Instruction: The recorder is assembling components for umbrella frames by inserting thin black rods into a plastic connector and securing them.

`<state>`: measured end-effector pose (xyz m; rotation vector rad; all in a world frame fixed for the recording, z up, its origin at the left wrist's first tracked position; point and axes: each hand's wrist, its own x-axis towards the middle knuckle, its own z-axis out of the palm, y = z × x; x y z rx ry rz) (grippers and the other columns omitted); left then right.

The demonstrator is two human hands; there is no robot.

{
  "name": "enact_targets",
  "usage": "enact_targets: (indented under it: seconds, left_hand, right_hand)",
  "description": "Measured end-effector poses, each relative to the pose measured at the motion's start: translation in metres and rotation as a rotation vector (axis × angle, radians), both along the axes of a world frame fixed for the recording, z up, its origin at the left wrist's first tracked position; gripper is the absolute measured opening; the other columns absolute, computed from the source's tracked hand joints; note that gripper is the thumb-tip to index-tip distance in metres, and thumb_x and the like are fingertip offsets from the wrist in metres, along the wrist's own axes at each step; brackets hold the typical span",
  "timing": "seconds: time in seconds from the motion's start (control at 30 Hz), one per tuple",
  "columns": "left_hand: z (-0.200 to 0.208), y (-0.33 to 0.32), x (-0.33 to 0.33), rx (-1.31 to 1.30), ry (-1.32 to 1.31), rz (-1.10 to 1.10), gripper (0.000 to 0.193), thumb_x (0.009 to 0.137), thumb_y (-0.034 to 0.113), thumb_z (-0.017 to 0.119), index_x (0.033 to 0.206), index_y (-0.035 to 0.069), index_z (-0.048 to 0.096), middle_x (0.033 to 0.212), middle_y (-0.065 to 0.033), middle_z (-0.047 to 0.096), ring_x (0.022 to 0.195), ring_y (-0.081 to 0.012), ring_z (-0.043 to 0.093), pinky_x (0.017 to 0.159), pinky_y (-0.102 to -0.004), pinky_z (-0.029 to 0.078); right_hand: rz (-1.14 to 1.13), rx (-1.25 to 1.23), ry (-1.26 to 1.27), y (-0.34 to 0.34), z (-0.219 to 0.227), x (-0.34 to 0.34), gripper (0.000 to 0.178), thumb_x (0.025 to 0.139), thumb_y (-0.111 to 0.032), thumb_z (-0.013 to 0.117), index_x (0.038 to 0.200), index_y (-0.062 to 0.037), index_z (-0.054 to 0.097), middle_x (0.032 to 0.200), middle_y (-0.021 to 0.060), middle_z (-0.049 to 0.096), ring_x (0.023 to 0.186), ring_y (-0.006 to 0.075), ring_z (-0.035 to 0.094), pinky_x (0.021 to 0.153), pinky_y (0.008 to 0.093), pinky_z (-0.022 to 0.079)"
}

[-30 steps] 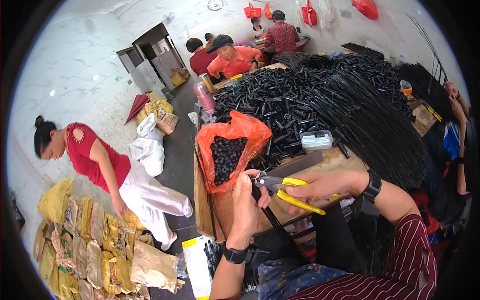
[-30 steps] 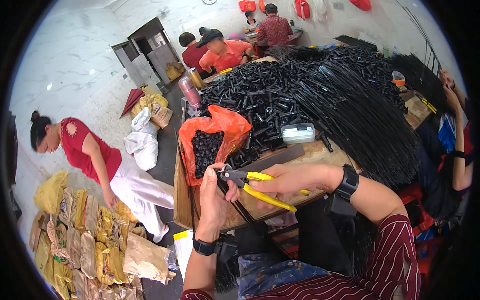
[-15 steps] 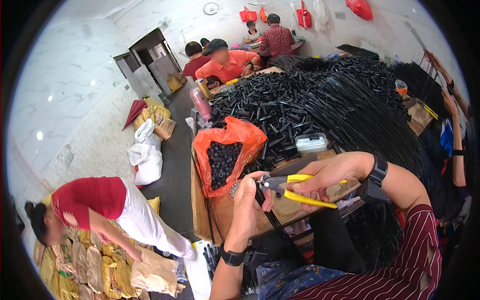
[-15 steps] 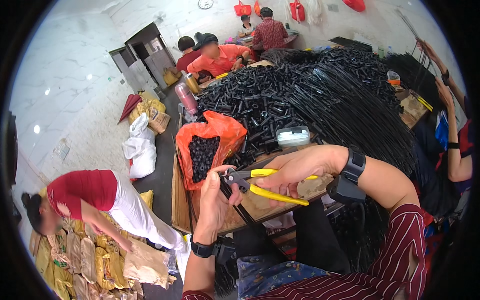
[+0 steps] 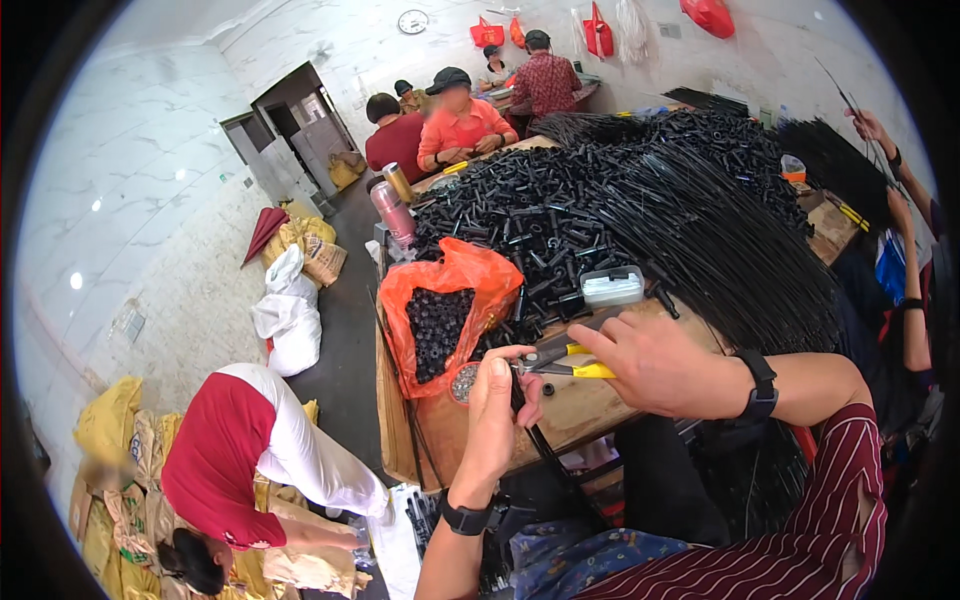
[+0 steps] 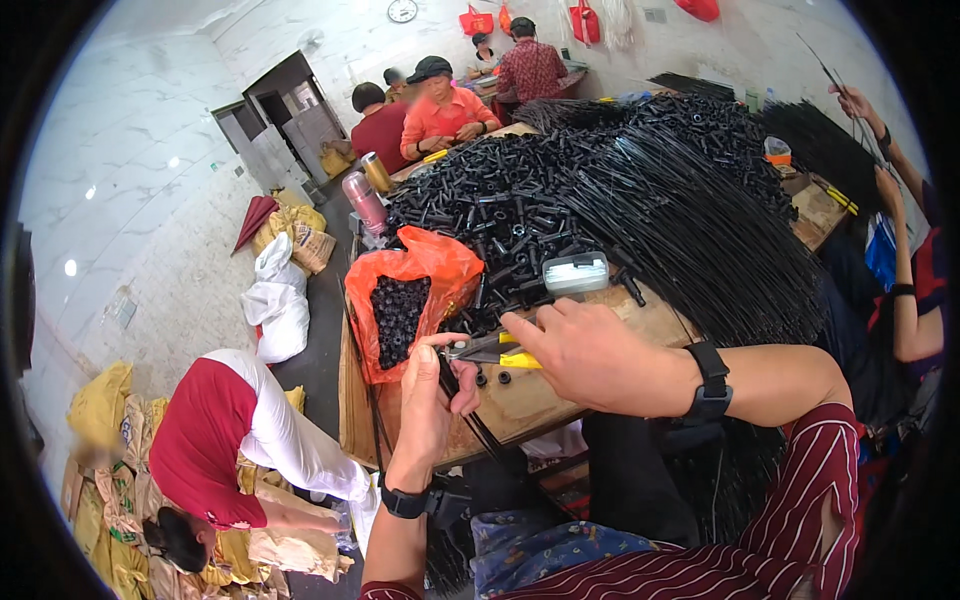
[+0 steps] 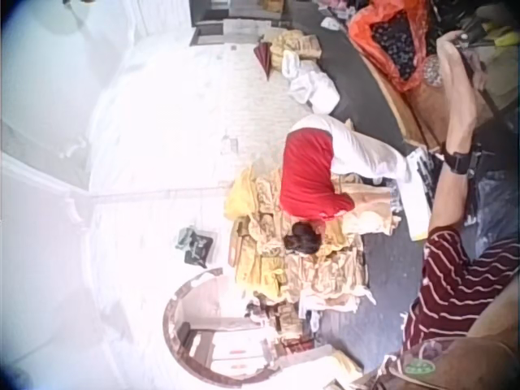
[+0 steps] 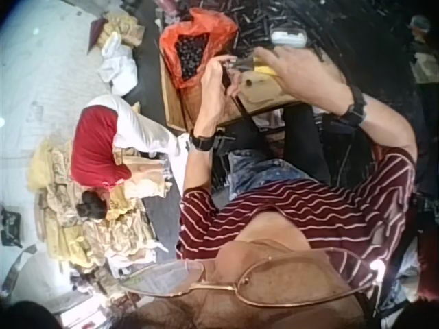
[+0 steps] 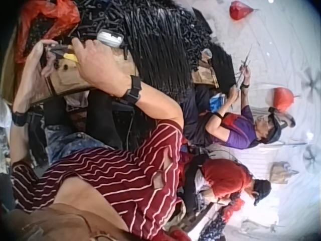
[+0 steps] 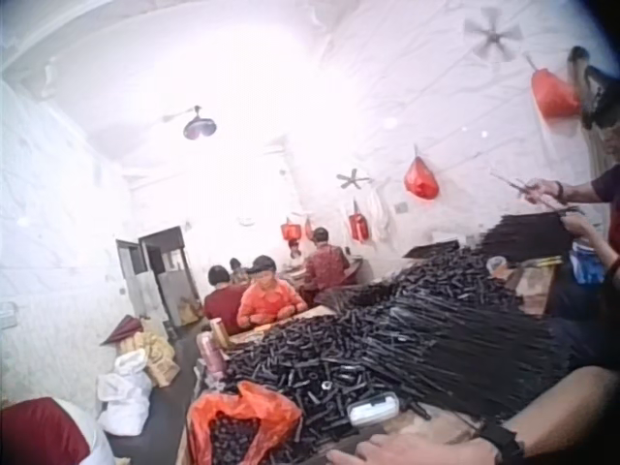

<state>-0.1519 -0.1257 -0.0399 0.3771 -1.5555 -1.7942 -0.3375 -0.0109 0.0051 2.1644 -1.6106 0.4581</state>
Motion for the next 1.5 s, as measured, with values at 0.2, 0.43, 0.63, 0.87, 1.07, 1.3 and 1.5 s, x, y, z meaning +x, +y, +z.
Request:
enact_targets:
  seconds: [0.2, 0.43, 0.63, 0.87, 1.07, 1.3, 1.5]
  left_hand:
    - [-0.002, -0.004, 0.003, -0.022, -0.019, -0.02, 0.043, 0.102, 0.043, 0.032, 0.114, 0.004, 0.046, 0.071, -0.0058, 0.048, 0.052, -0.0093, 0.037, 0.051, -0.0254, 0.034]
    - [-0.004, -0.011, 0.007, -0.003, -0.028, -0.043, 0.04, 0.103, 0.042, 0.03, 0.11, 0.006, 0.045, 0.071, -0.0049, 0.047, 0.052, -0.0079, 0.036, 0.05, -0.024, 0.034]
    - [0.0, -0.01, 0.003, -0.007, -0.047, -0.026, 0.039, 0.103, 0.041, 0.029, 0.112, 0.007, 0.045, 0.069, -0.0036, 0.046, 0.052, -0.0066, 0.034, 0.05, -0.0229, 0.034]
    - [-0.002, -0.014, 0.003, 0.029, -0.027, -0.06, 0.038, 0.103, 0.041, 0.03, 0.111, 0.007, 0.045, 0.07, -0.0047, 0.048, 0.052, -0.0077, 0.036, 0.051, -0.0236, 0.034]
    - [-0.005, -0.014, 0.001, 0.05, 0.012, -0.027, 0.041, 0.101, 0.046, 0.033, 0.109, 0.006, 0.043, 0.068, -0.0069, 0.048, 0.048, -0.0098, 0.036, 0.048, -0.0252, 0.034]
    - [-0.005, -0.012, 0.001, -0.016, -0.019, 0.011, 0.041, 0.101, 0.045, 0.033, 0.109, 0.006, 0.042, 0.069, -0.0073, 0.048, 0.049, -0.0099, 0.037, 0.048, -0.0258, 0.035]
    - [-0.004, -0.013, 0.002, -0.117, -0.094, 0.029, 0.041, 0.102, 0.043, 0.03, 0.109, 0.004, 0.042, 0.07, -0.0061, 0.047, 0.049, -0.0092, 0.037, 0.049, -0.0248, 0.037]
  right_hand:
    - [0.05, 0.456, -0.476, -0.009, -0.005, -0.002, 0.028, 0.094, -0.023, 0.052, 0.114, -0.0036, 0.055, 0.075, 0.0106, 0.061, 0.068, 0.0247, 0.062, 0.06, 0.0349, 0.048]
    - [0.057, 0.821, -0.702, -0.02, 0.027, -0.003, 0.024, 0.095, -0.027, 0.052, 0.097, -0.0037, 0.056, 0.074, 0.0086, 0.061, 0.067, 0.0211, 0.061, 0.061, 0.0345, 0.047]
    - [-0.057, 0.18, 0.096, -0.006, 0.03, 0.011, 0.027, 0.084, -0.014, 0.058, 0.107, -0.0013, 0.055, 0.081, 0.0147, 0.064, 0.077, 0.0299, 0.065, 0.063, 0.0395, 0.049]
    - [0.056, 0.941, -0.711, -0.033, 0.033, -0.01, 0.028, 0.097, -0.03, 0.049, 0.108, -0.0045, 0.056, 0.082, 0.0058, 0.062, 0.073, 0.017, 0.06, 0.064, 0.0293, 0.047]
    - [0.105, 1.156, -0.868, -0.038, 0.038, -0.013, 0.036, 0.1, -0.039, 0.042, 0.104, -0.0049, 0.055, 0.079, -0.0007, 0.056, 0.071, 0.008, 0.054, 0.062, 0.025, 0.045]
    - [0.113, 1.161, -0.787, -0.042, 0.048, -0.014, 0.036, 0.099, -0.038, 0.044, 0.104, -0.0049, 0.055, 0.079, 0.002, 0.056, 0.069, 0.0108, 0.054, 0.06, 0.028, 0.047]
    - [-0.006, 0.81, -0.365, -0.026, 0.049, 0.006, 0.027, 0.092, -0.026, 0.052, 0.1, -0.0003, 0.058, 0.076, 0.0154, 0.063, 0.072, 0.0283, 0.062, 0.063, 0.04, 0.048]
